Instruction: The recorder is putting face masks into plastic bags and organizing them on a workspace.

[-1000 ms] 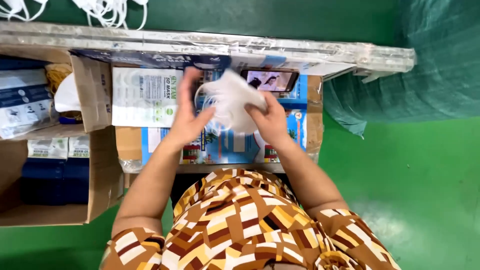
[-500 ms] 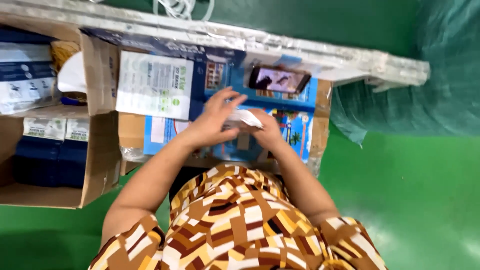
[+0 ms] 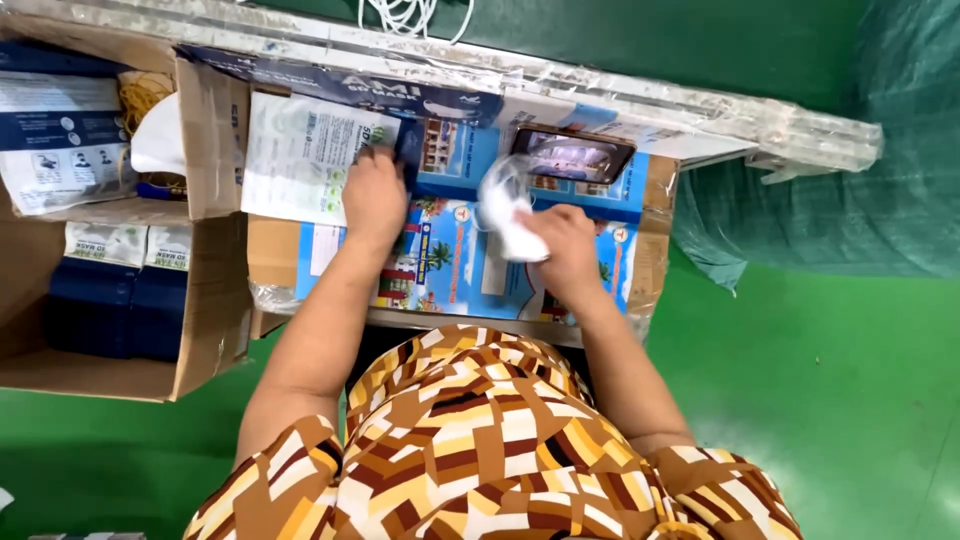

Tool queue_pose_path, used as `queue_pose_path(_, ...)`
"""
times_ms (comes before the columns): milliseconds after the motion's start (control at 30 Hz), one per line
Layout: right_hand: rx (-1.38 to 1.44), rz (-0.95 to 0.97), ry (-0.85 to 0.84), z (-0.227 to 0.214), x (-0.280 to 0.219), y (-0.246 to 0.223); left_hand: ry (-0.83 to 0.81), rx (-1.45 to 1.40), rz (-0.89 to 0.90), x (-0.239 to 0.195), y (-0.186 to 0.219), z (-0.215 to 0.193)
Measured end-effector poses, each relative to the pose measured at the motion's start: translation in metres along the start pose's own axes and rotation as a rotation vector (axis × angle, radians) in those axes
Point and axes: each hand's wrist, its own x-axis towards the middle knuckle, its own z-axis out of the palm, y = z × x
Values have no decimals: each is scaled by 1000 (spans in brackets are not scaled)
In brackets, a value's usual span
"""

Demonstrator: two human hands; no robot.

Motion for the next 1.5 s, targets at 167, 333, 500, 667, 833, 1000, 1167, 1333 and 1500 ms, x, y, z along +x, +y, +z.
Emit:
queue_pose_path(167,-21,-275,-219,8,-6,7,112,-522,-32,-10,15,-28)
queue_pose_path(333,494,343,-229,40,6,11,25,-855,195,-39,64,-63)
queue_pose_path(500,-113,-40,164,46,23,38,57,-640,329,-33,79,-72)
queue_pose_path(667,575,380,-412,36,4,29,-352,-1210,2,-30,73,-56)
queue_pose_path(833,102,193,-364,44,-10,13,-67,-904,360,-13,87,-106)
queue_pose_path(1000,517,287,-353,33,-9,30,-77,-880,381,-10,81,-87)
queue_pose_path(1167,-364,135,-604,47,-12,12,9,-507,625,-30,103,-77)
queue_pose_path(1333,98,-205,-322,1,1,-30,3,-525,296,-17,88,-93)
queue_pose_path(1500,253,-192,-313,0,5,-35,-379,-618,332,-20,111,-123)
